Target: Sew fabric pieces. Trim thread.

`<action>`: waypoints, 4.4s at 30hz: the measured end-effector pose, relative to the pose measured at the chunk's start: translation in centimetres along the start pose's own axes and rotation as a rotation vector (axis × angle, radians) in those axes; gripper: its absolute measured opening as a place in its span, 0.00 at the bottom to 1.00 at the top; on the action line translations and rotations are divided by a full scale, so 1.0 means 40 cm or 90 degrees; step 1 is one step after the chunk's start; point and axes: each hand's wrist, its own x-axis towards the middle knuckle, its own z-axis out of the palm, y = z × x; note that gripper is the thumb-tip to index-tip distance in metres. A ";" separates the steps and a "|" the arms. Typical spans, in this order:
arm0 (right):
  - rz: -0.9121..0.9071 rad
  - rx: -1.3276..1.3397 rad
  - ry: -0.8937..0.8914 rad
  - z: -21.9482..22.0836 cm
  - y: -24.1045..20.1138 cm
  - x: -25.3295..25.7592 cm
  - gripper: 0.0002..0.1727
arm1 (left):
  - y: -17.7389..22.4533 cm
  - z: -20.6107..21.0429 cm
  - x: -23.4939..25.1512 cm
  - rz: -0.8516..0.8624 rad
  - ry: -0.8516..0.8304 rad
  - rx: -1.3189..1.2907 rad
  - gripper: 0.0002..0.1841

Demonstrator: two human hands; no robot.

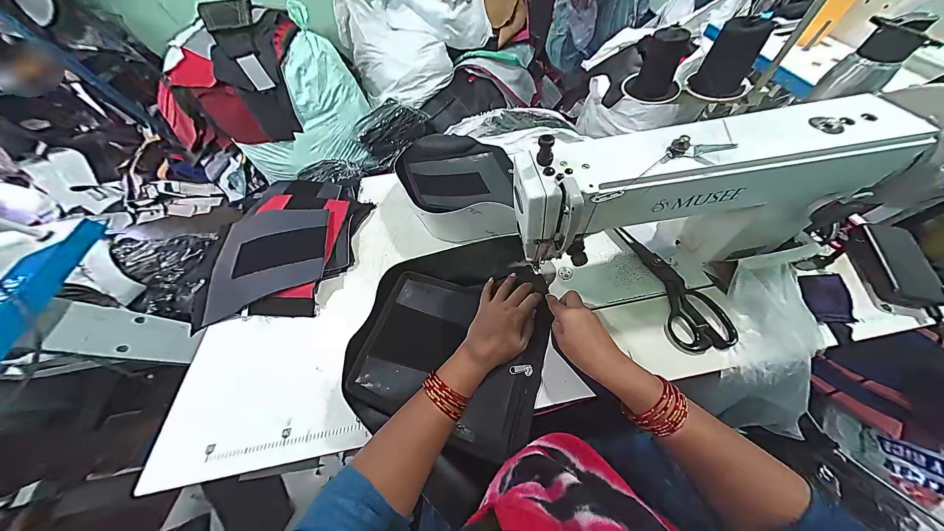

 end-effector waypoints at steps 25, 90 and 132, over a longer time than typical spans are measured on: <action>-0.034 0.009 -0.036 -0.011 0.007 0.003 0.25 | -0.009 0.027 0.002 0.016 0.098 -0.025 0.20; -0.052 0.129 -0.005 -0.011 0.017 0.041 0.20 | -0.028 0.042 0.049 0.087 0.167 -0.059 0.20; 0.037 0.114 0.054 -0.018 0.018 0.076 0.21 | 0.176 -0.090 0.030 -0.327 -0.268 -0.044 0.38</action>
